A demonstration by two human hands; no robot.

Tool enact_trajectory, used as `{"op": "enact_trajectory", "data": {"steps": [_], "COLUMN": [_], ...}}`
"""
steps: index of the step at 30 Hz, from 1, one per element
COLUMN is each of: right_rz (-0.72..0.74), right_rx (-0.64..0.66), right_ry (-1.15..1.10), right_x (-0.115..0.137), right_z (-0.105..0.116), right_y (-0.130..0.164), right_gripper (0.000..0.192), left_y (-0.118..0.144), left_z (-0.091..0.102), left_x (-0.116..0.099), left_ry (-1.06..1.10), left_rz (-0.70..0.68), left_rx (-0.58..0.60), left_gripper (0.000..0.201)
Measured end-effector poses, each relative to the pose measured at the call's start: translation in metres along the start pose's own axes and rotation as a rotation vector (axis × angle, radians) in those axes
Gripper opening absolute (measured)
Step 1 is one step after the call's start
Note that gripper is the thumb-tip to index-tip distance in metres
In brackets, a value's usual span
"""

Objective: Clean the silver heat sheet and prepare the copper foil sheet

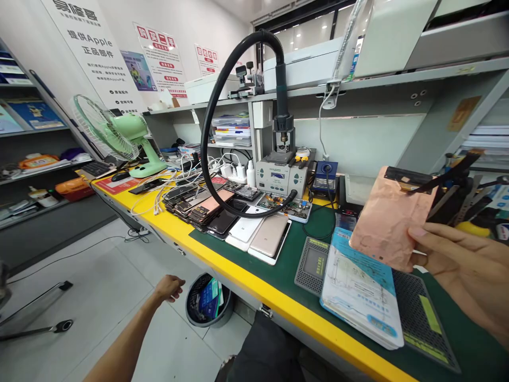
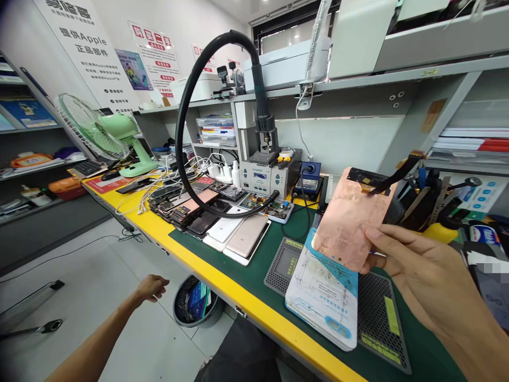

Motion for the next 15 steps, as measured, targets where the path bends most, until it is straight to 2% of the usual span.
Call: {"op": "enact_trajectory", "data": {"steps": [3, 9, 15], "right_rz": [-0.010, -0.021, -0.032], "right_rx": [0.011, 0.064, 0.060], "right_ry": [0.008, 0.000, -0.018], "right_x": [0.000, -0.003, 0.002], "right_z": [-0.002, -0.002, -0.007], "right_y": [0.001, 0.003, 0.008], "right_gripper": [0.039, 0.037, 0.035], "left_y": [0.000, 0.009, 0.019], "left_z": [0.004, 0.003, 0.010], "left_x": [0.006, 0.018, 0.025], "left_ry": [-0.062, -0.103, -0.134], "left_rz": [0.002, -0.047, -0.088], "left_rx": [-0.038, -0.023, -0.058], "left_gripper": [0.037, 0.037, 0.037]}}
Point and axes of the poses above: each hand's wrist, its own y-axis away from the middle knuckle, its own z-axis out of the back of the hand, x = y × z, the point moved 5 cm from there along -y, towards the middle knuckle, and after that the axes turned 5 degrees about -x, right-handed, at the moved point
